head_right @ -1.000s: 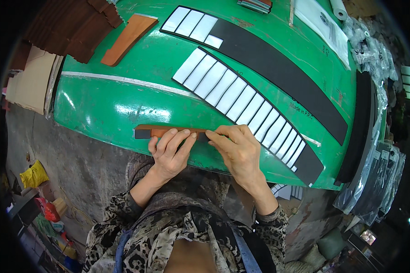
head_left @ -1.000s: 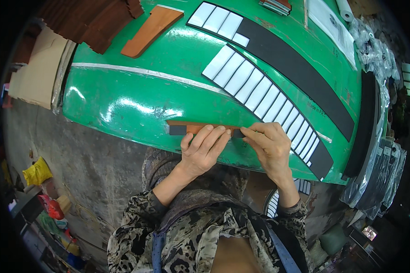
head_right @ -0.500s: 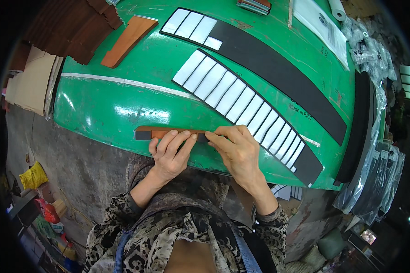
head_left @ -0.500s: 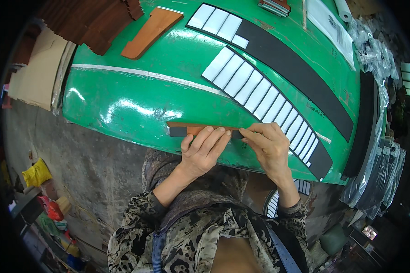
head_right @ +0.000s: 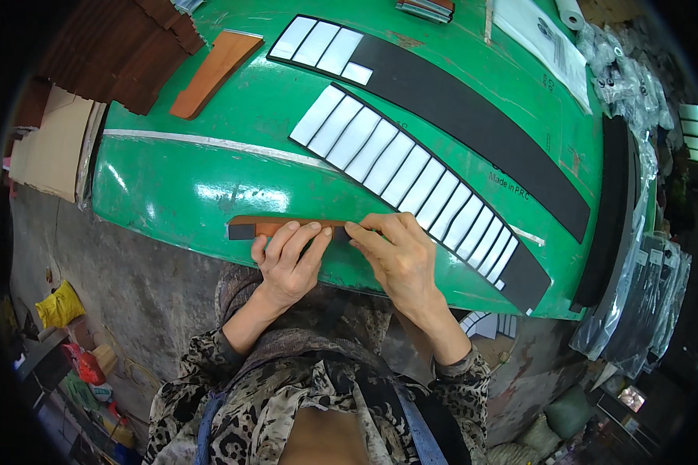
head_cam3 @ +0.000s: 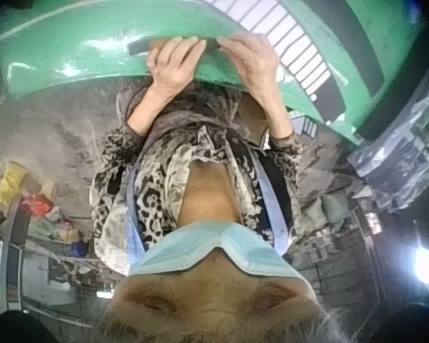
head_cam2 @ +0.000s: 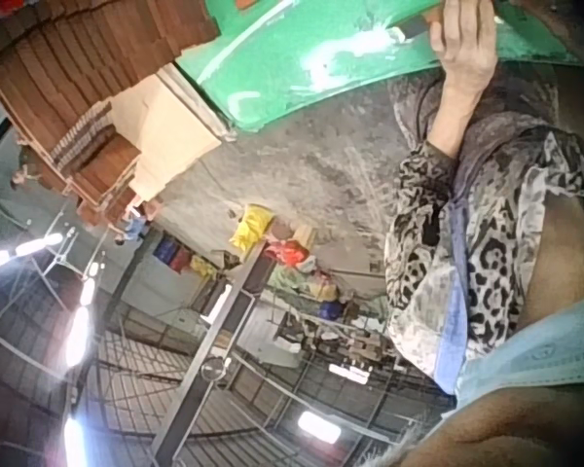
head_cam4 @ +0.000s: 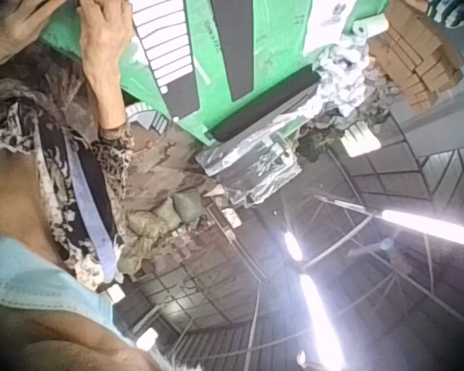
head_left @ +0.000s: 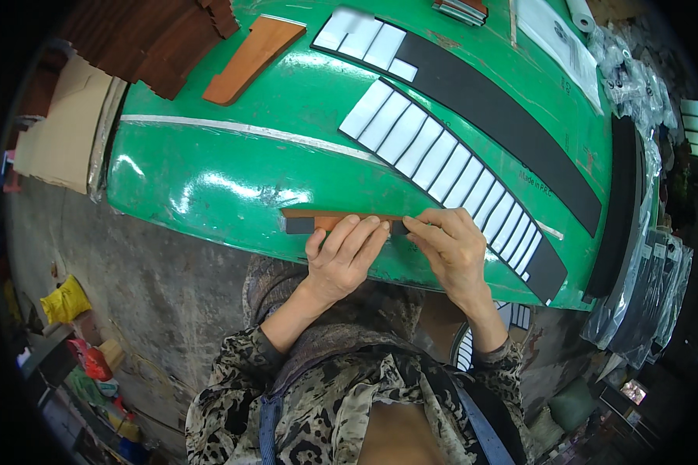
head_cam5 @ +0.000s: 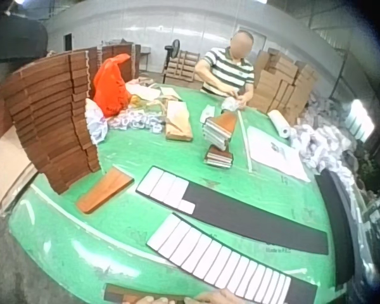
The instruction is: Applying white adhesive labels to small brown wooden blocks on a workbench in a factory setting.
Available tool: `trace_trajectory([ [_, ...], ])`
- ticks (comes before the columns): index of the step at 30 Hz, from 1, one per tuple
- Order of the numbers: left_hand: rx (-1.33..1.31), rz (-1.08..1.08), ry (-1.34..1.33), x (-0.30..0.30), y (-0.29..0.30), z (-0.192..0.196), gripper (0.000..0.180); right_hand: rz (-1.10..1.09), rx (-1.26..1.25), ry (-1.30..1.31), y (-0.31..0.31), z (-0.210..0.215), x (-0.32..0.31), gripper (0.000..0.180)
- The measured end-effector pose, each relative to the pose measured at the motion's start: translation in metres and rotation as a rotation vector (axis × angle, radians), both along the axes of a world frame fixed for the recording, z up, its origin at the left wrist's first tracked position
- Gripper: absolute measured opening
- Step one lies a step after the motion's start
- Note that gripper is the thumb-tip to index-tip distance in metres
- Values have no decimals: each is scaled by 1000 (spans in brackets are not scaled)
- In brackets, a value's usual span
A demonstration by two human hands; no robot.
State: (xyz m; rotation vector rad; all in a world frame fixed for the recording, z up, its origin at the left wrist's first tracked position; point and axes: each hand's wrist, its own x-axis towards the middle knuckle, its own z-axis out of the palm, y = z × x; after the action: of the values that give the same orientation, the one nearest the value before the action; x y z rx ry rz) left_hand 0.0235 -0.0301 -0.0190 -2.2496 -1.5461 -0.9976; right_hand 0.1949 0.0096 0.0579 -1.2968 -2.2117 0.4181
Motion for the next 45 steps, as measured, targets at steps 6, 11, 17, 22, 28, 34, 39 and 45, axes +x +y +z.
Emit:
trace_trajectory([
  [6,-36,0,9,3,-3,3,42,16,-18,28,-4,-4,4,38],
  [11,-52,4,14,5,-4,3,47,-156,-51,153,-12,-14,12,43],
  [17,-47,-17,7,4,-2,5,45,-111,88,55,-20,-27,8,44],
  [22,-59,-7,27,4,2,9,34,-106,161,-65,-24,-21,2,45],
  [28,-33,-37,106,0,-3,13,37,-96,184,-66,-37,-30,-6,47],
  [34,-34,-48,91,1,-1,19,35,-71,138,-24,-39,-27,-6,52],
  [39,-31,-59,134,1,0,28,38,-171,174,48,-46,-32,-10,56],
  [45,-30,-59,154,0,0,28,43,-153,241,-58,-46,-33,-10,57],
])
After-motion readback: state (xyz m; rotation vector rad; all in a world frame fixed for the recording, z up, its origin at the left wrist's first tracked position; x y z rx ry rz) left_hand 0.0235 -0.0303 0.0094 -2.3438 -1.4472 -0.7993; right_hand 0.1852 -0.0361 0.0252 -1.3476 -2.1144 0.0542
